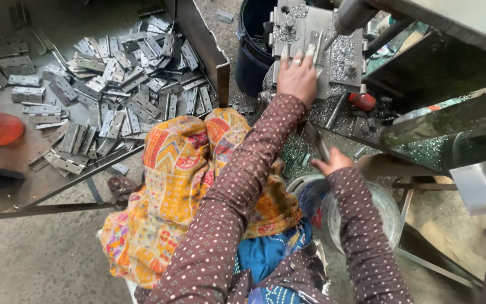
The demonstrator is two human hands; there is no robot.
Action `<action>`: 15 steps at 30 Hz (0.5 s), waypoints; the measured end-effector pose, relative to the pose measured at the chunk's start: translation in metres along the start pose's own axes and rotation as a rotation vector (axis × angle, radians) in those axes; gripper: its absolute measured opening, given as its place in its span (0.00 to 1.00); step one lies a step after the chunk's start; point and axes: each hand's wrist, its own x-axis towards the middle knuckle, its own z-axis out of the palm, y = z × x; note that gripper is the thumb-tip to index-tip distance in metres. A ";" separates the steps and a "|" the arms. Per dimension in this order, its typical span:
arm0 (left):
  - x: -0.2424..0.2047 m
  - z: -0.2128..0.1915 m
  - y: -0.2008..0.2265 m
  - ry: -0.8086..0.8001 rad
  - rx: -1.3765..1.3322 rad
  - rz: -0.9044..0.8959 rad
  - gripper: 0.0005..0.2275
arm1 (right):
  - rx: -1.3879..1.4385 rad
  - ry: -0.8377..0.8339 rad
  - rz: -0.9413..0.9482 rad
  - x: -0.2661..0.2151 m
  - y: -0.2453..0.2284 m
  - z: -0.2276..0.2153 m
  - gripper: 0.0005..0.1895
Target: The person sits on the floor and repeatedly picks up small metal pieces from a tray. They place each piece into a drill press, operate the lever to drill it, and then drop the finished piece into a pile.
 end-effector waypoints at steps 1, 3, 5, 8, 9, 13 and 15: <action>0.006 0.003 0.001 -0.082 -0.008 -0.019 0.13 | -0.015 -0.039 0.049 0.000 -0.001 -0.009 0.32; 0.017 0.011 0.003 -0.179 0.012 -0.028 0.12 | -0.069 -0.022 0.007 -0.002 -0.002 -0.011 0.31; 0.033 0.013 0.001 -0.203 0.071 -0.010 0.12 | -0.043 -0.017 0.007 0.000 -0.003 0.006 0.31; 0.039 0.009 -0.005 0.008 0.021 0.019 0.14 | 0.035 0.126 -0.019 0.001 0.011 0.054 0.31; 0.036 0.006 -0.005 -0.067 0.029 0.013 0.13 | 0.054 0.128 0.015 0.004 0.020 0.065 0.31; 0.021 -0.028 -0.011 -0.384 0.004 -0.028 0.12 | 0.071 0.137 -0.114 0.008 0.037 0.063 0.36; 0.004 -0.050 -0.025 -0.254 -0.120 0.090 0.14 | -0.121 0.205 -0.158 0.004 0.027 0.029 0.35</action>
